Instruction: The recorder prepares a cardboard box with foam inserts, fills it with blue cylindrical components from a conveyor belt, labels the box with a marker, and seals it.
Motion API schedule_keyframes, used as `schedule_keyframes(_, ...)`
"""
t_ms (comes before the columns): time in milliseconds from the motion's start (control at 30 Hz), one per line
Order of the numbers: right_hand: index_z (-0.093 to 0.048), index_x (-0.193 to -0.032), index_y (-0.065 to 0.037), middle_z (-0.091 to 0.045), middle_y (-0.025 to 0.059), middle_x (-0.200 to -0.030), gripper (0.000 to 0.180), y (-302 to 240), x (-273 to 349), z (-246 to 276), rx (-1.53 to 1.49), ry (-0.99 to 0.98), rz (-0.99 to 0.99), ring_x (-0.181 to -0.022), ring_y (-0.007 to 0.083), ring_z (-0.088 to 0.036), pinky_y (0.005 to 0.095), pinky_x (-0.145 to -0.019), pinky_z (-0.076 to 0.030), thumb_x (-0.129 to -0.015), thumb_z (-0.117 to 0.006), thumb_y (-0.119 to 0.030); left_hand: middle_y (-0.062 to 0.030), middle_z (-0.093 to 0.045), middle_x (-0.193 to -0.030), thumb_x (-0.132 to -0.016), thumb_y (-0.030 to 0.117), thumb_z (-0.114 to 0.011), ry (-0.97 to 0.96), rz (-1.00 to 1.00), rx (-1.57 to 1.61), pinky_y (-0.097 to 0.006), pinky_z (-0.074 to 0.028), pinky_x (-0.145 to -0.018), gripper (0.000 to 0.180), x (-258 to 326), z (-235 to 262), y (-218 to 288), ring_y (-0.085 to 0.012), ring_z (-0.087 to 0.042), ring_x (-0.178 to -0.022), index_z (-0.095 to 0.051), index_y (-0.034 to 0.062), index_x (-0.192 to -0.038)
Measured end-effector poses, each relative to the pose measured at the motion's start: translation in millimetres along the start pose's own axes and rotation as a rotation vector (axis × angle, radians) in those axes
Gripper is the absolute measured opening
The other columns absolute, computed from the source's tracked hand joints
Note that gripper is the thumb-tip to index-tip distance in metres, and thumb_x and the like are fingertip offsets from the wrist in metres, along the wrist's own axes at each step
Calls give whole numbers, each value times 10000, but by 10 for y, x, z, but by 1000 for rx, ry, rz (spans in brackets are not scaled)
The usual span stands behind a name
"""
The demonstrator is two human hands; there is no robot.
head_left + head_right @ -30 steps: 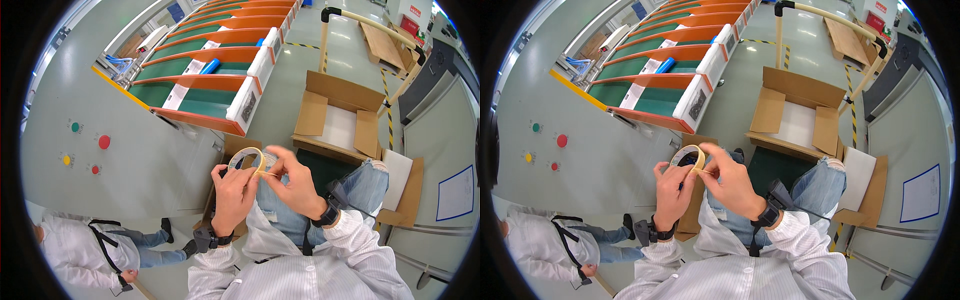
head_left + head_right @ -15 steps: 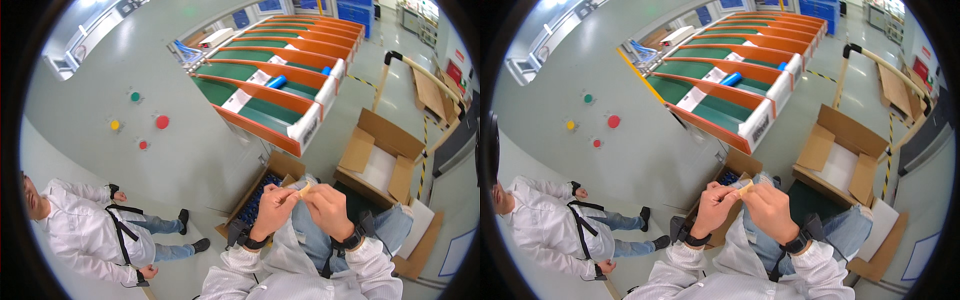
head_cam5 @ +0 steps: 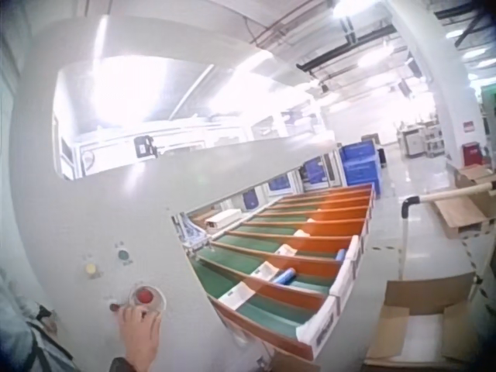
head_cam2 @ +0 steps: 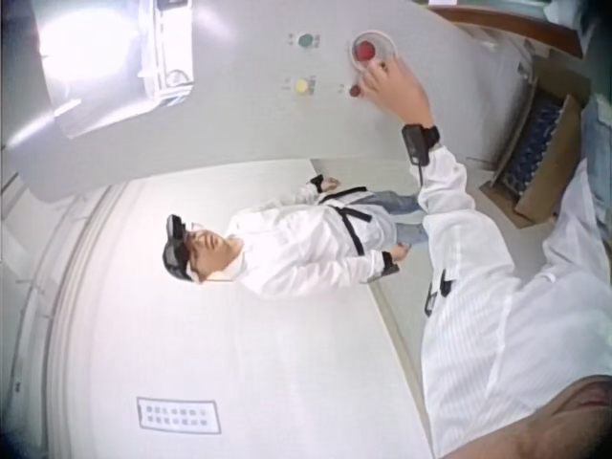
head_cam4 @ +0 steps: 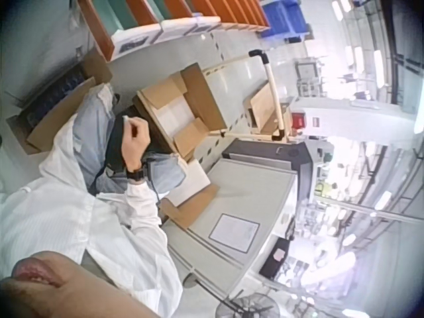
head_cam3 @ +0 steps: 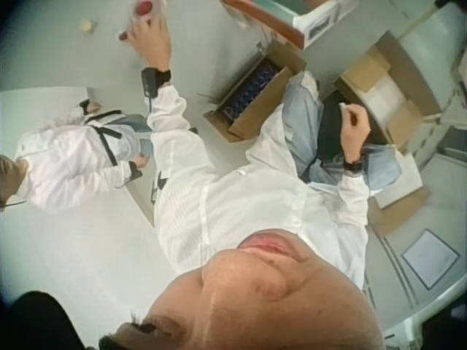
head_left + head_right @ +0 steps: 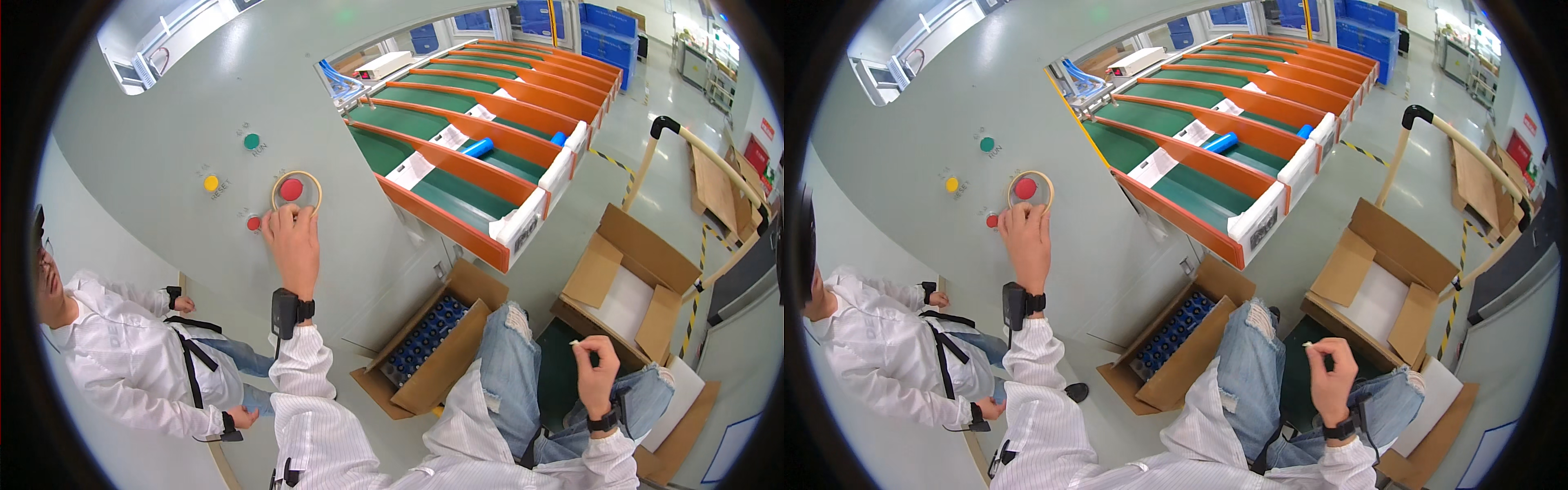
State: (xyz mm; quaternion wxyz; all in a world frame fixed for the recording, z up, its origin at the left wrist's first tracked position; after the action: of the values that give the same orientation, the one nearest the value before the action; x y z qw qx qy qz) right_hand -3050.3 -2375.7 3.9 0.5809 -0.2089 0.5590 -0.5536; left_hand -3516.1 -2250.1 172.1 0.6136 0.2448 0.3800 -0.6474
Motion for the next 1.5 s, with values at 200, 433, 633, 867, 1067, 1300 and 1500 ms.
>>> schedule_keyframes(200, -612, -795, -9, -581, 72, -758, 91, 427, 94, 676, 190, 67, -177, -674, 150, -543, 259, -620, -439, -822, -688, -51, -100, -487, -1185, -829, 226, -692, 198, -8, -62, -483, -304, -1024, 389, 231, -393, 437, -316, -433, -1152, -565, 118, -1181)
schedule_keyframes(433, -663, -828, -43, -624, 109, -811, 125, 1771, 331, 547, 274, -179, -361, -740, 266, -619, 347, -671, -488, -808, -681, -165, -176, -447, -1322, -661, 229, -809, -555, -428, 1045, -480, -294, -1043, 720, 1202, -731, 3496, -362, -389, -1239, -497, 48, -1285)
schedule_keyframes(633, -659, -830, -40, -622, 108, -815, 122, 2146, 517, 613, 301, 25, -484, -744, 281, -615, 363, -670, -484, -811, -681, -159, -154, -552, -1191, -656, 244, -819, -625, -337, 1214, -439, -367, -985, 639, 1828, -2124, 4946, -332, -480, -1143, -549, 31, -1195)
schedule_keyframes(867, -645, -858, -25, -619, 112, -807, 90, 2568, 269, 867, 288, 267, -478, -715, 281, -604, 347, -642, -471, -839, -662, -111, -100, -650, -737, -635, 291, -848, -978, -152, 1259, -344, -482, -648, 371, 1392, -2529, 5540, -236, -621, -691, -626, 22, -762)
schedule_keyframes(1067, -588, -859, -18, -611, 133, -793, 116, 2969, -293, 885, 384, 286, -334, -719, 321, -596, 373, -637, -473, -834, -669, -97, -138, -672, -798, -645, 333, -846, -1044, -129, 1161, -347, -492, -691, 439, 1338, -2968, 5969, -254, -632, -728, -652, -7, -843)
schedule_keyframes(1300, -546, -925, -23, -610, 161, -789, 149, 3382, -567, 957, 395, 132, -392, -752, 346, -602, 408, -664, -475, -843, -651, -91, -127, -641, -829, -659, 281, -849, -1038, -78, 1328, -339, -485, -693, 420, 1489, -3288, 6172, -250, -603, -739, -644, -30, -854)
schedule_keyframes(1500, -527, -965, -26, -619, 157, -785, 198, 3622, -612, 909, 423, 51, -485, -770, 349, -613, 414, -669, -478, -839, -659, -102, -106, -619, -797, -653, 250, -852, -1027, -163, 1426, -314, -472, -676, 406, 1490, -3527, 6216, -222, -577, -721, -635, -38, -838)
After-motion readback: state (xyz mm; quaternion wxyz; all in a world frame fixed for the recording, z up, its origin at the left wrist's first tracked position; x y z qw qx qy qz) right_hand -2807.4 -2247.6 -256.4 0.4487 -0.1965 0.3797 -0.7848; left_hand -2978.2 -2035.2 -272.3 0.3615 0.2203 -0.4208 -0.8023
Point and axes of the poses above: each hand's wrist, its own x-axis away from the middle knuckle, its own z-axis out of the back of the hand, y = z × x, the point moved 5 cm from there along -x, towards the middle knuckle
